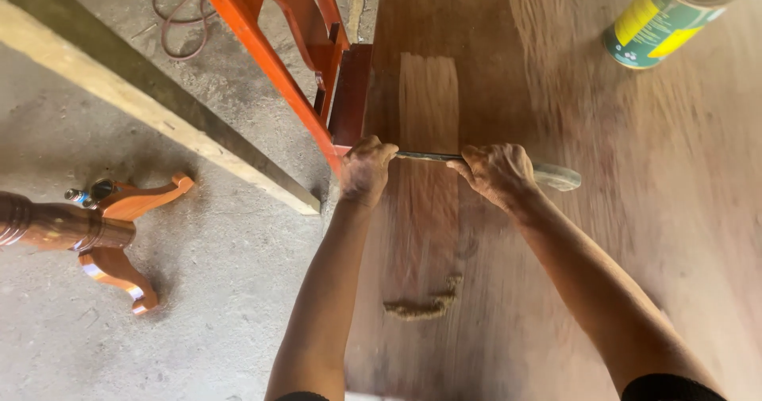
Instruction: The person scrapes a wooden table surface using a curved metal scraper to remove old finish or debris. They wipe the surface with a cloth and use their hand to clear away the scraped material. A can of wood sealer is visible on the table.
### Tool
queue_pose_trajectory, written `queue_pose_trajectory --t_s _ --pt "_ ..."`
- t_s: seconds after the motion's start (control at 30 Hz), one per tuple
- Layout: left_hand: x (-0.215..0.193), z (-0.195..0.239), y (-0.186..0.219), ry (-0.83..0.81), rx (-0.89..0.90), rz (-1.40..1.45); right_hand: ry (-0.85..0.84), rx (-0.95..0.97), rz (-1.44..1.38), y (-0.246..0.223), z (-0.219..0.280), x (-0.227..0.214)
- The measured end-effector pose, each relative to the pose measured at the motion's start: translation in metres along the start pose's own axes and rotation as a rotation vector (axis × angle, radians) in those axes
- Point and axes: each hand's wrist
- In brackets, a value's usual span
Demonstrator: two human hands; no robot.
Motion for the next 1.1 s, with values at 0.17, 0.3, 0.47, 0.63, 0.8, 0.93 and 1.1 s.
queue_pose_trajectory --t_s 0.17,0.3,0.47,0.63,0.8,0.93,1.1 --pt "-0.042 0.08 0.015 -0.05 -0.032 0.027 0.072 -0.043 -0.011 -0.051 0.07 0.003" --pt "-0.085 0.148 0.037 -0.108 -0.099 0.004 0.067 -0.065 0.044 -0.094 0.126 0.009" --pt "-0.124 0.221 0.05 -0.144 -0.076 -0.048 -0.121 -0.002 -0.007 -0.138 0.188 0.025" --pt "-0.146 0.254 0.053 -0.203 -0.05 -0.071 0.049 -0.102 0.034 -0.154 0.218 0.028" --pt "-0.144 0.2 0.055 -0.149 -0.011 0.011 0.149 -0.16 -0.115 -0.129 0.183 0.009" --pt "-0.095 0.093 0.034 -0.058 0.02 0.067 0.331 -0.208 -0.007 -0.061 0.096 -0.011" --pt "-0.035 -0.053 0.031 -0.144 -0.02 -0.016 0.212 -0.1 0.013 0.037 -0.021 -0.017"
Point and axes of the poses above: each hand's wrist, its own z-axis away from the middle knuckle, its own x-axis out of the palm, y = z × x, and after that the axes turned 15 degrees about -x, right-handed
